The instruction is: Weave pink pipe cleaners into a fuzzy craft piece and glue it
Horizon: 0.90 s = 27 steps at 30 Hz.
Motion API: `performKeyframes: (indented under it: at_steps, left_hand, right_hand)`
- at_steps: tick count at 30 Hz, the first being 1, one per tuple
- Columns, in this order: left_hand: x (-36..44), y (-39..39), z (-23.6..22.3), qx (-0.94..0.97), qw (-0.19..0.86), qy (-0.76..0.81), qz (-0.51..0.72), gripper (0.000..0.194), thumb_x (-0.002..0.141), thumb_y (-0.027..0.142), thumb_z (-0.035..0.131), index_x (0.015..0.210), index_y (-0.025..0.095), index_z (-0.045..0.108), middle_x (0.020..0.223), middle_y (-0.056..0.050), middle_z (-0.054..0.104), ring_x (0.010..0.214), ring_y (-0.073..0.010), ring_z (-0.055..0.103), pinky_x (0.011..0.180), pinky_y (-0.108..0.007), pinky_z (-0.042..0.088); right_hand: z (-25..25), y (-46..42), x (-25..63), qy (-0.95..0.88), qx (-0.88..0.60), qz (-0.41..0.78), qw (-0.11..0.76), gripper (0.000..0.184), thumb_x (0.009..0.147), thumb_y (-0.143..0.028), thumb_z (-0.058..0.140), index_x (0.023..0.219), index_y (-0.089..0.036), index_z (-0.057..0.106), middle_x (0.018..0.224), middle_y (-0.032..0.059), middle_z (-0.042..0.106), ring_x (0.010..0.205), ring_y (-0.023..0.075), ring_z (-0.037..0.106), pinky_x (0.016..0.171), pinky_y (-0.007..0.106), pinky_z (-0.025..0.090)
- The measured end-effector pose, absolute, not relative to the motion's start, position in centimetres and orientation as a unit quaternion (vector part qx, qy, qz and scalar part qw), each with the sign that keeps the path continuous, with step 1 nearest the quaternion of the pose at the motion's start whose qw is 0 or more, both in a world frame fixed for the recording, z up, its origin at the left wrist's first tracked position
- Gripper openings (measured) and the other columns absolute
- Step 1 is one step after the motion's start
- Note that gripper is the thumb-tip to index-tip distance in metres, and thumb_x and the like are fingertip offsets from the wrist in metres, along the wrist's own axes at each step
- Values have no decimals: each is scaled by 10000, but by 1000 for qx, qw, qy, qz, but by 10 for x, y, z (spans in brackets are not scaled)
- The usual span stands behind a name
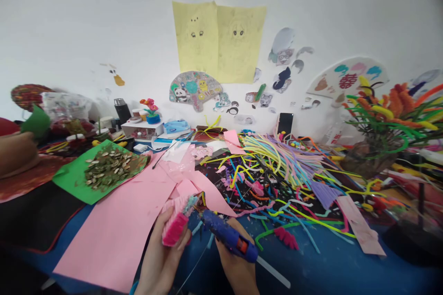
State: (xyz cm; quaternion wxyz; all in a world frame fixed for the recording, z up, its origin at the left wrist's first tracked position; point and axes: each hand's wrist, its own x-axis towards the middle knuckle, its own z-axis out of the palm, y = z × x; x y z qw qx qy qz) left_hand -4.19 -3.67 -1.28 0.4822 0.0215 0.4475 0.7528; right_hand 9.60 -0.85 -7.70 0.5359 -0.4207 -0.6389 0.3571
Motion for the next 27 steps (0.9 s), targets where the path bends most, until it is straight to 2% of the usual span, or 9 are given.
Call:
performKeyframes:
  at_steps: [6, 15, 21, 27]
  left_hand:
    - [-41, -37, -10, 21, 498, 434, 751, 119, 753, 202, 721, 805, 177, 617, 562, 52, 592, 367, -53, 411, 409, -193, 437]
    - [-41, -38, -10, 34, 508, 425, 749, 126, 753, 201, 718, 741, 178, 595, 527, 67, 542, 357, -51, 382, 399, -195, 411]
    - [-42, -37, -8, 44, 514, 407, 754, 200, 746, 208, 727, 681, 183, 540, 493, 88, 483, 353, -43, 355, 387, -181, 392]
    - [-44, -38, -10, 51, 526, 389, 755, 212, 799, 191, 681, 668, 186, 515, 478, 89, 446, 348, -47, 363, 354, -175, 345]
  right_hand:
    - [-81, -8, 96, -656, -422, 343, 523, 243, 841, -255, 548, 615, -227, 463, 568, -49, 509, 513, 135, 509, 490, 242, 408]
    - [-76, -8, 97, -654, -408, 347, 534, 156, 817, -237, 592, 678, -221, 525, 611, -46, 544, 567, 145, 539, 538, 240, 438]
    - [-82, -8, 96, -646, -426, 335, 537, 251, 830, -251, 559, 613, -233, 434, 558, -56, 490, 517, 135, 505, 496, 236, 402]
    - [-78, -7, 96, -646, -426, 347, 530, 244, 816, -250, 554, 616, -237, 416, 552, -67, 469, 509, 133, 485, 488, 238, 399]
